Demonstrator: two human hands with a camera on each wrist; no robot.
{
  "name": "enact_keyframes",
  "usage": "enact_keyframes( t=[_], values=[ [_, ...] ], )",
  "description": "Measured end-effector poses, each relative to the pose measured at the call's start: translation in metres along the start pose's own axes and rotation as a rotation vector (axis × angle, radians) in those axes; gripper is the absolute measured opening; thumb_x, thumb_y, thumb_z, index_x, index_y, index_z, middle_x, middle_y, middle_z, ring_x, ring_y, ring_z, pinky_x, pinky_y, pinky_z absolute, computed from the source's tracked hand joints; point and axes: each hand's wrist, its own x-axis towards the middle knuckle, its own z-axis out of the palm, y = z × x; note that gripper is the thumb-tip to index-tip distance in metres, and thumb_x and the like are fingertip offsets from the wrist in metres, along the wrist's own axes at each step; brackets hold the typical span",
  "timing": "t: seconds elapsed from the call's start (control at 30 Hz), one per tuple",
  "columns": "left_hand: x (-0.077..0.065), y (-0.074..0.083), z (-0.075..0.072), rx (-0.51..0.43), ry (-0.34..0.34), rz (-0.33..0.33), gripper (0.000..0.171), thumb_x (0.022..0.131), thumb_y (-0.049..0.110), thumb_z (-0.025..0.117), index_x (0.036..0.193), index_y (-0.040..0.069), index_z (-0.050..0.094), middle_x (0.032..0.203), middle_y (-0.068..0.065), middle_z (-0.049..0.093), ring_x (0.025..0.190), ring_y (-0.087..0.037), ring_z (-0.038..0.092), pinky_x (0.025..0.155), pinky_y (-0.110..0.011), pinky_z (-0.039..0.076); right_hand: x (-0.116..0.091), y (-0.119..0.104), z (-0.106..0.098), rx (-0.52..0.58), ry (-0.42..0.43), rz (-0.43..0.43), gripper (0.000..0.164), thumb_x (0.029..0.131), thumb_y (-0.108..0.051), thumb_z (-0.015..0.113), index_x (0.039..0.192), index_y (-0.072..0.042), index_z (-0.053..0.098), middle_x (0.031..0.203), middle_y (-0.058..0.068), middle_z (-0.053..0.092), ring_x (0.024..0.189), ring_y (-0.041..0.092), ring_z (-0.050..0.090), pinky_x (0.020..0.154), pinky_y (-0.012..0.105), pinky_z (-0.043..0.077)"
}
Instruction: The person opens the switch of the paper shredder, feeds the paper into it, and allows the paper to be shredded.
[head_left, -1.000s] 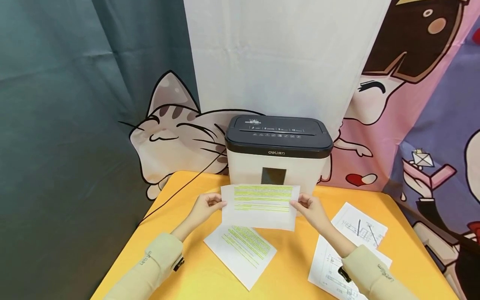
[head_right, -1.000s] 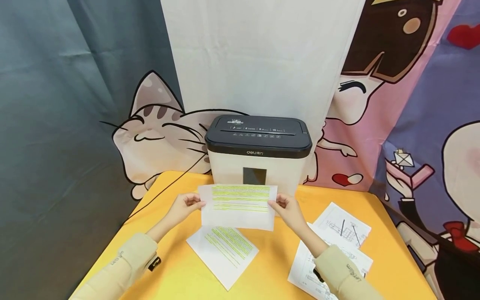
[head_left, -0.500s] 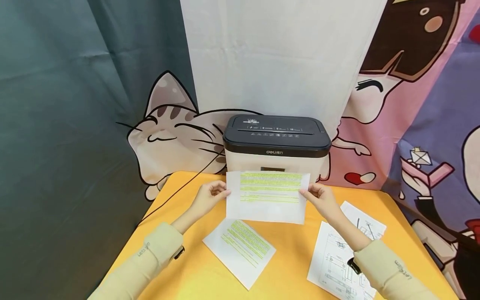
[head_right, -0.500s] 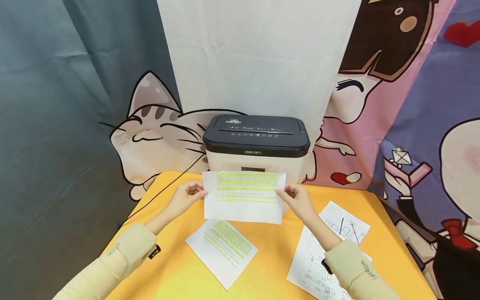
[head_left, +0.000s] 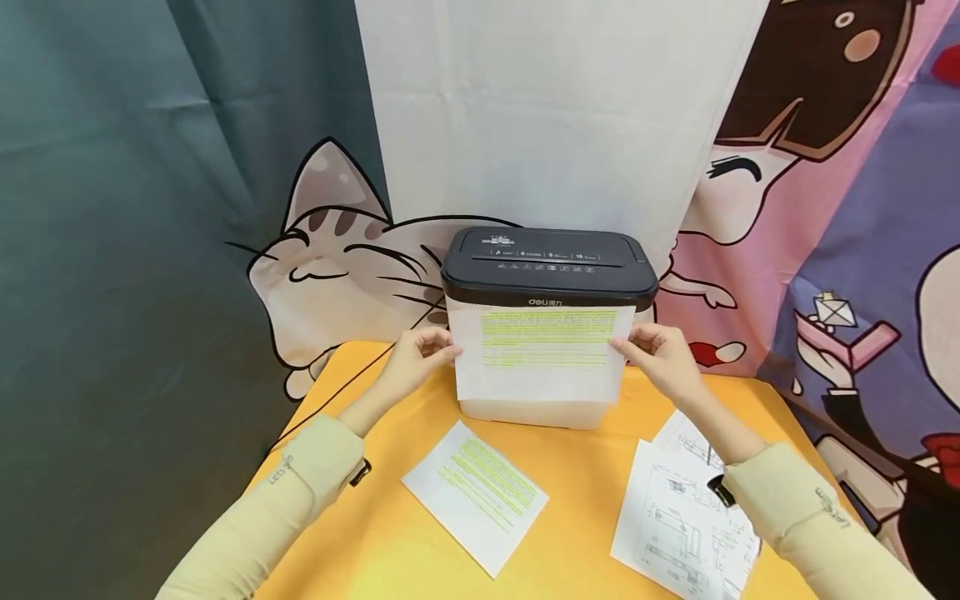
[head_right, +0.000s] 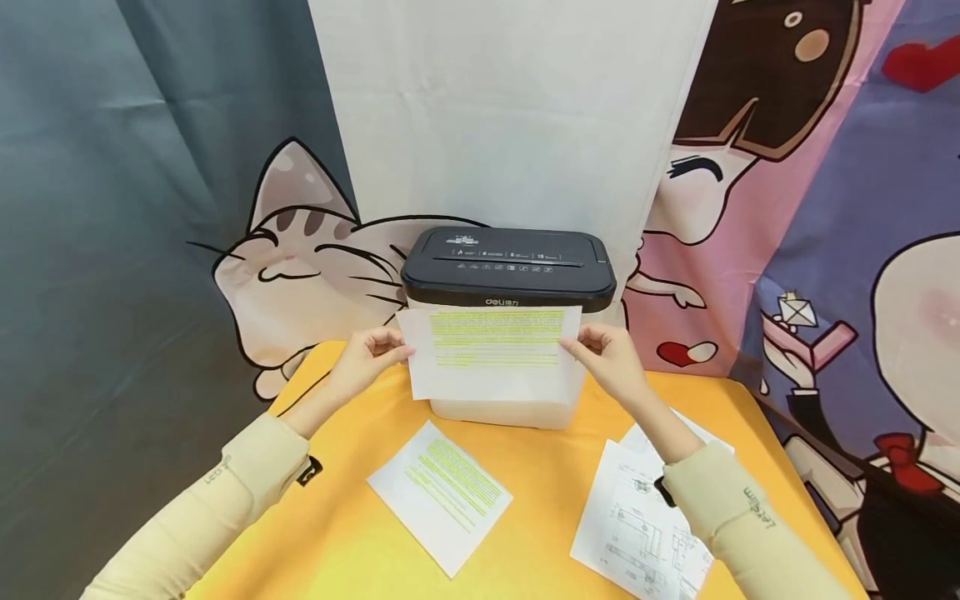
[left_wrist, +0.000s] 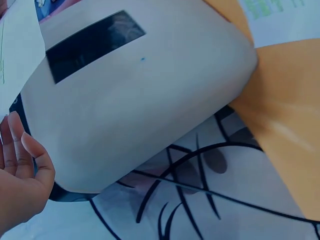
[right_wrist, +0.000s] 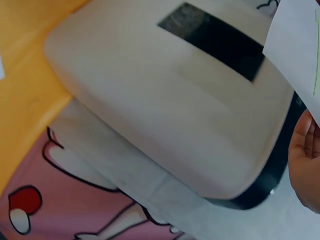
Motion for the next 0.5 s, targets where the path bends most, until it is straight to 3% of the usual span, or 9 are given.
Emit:
enact_keyframes(
  t=[0.3,0.5],
  values=[
    [0.022,0.019,-0.013,0.055,0.044,0.023,0.012,0.087,0.006,0.066,0.085,-0.006,0.065,0.078,-0.013,0.067,0.064,-0.001,0.06,0.063,-0.018,0.05,0.024,-0.015,-0.016,0.015,-0.058,-0.036,0.009,0.087,-0.002,0.064,0.087,0.007,0.066,0.07,-0.018,0.063,0.05,0.002,0.045,0.043,0.021,0.035],
    [0.035,0.033,-0.025,0.062,0.071,0.037,0.013,0.087,0.008,0.066,0.087,-0.006,0.065,0.077,-0.005,0.067,0.065,-0.001,0.061,0.065,-0.019,0.052,0.037,-0.027,-0.021,-0.034,-0.062,-0.093,0.009,0.086,0.0,0.064,0.087,0.008,0.067,0.075,-0.023,0.065,0.052,0.0,0.047,0.046,0.019,0.036]
  ],
)
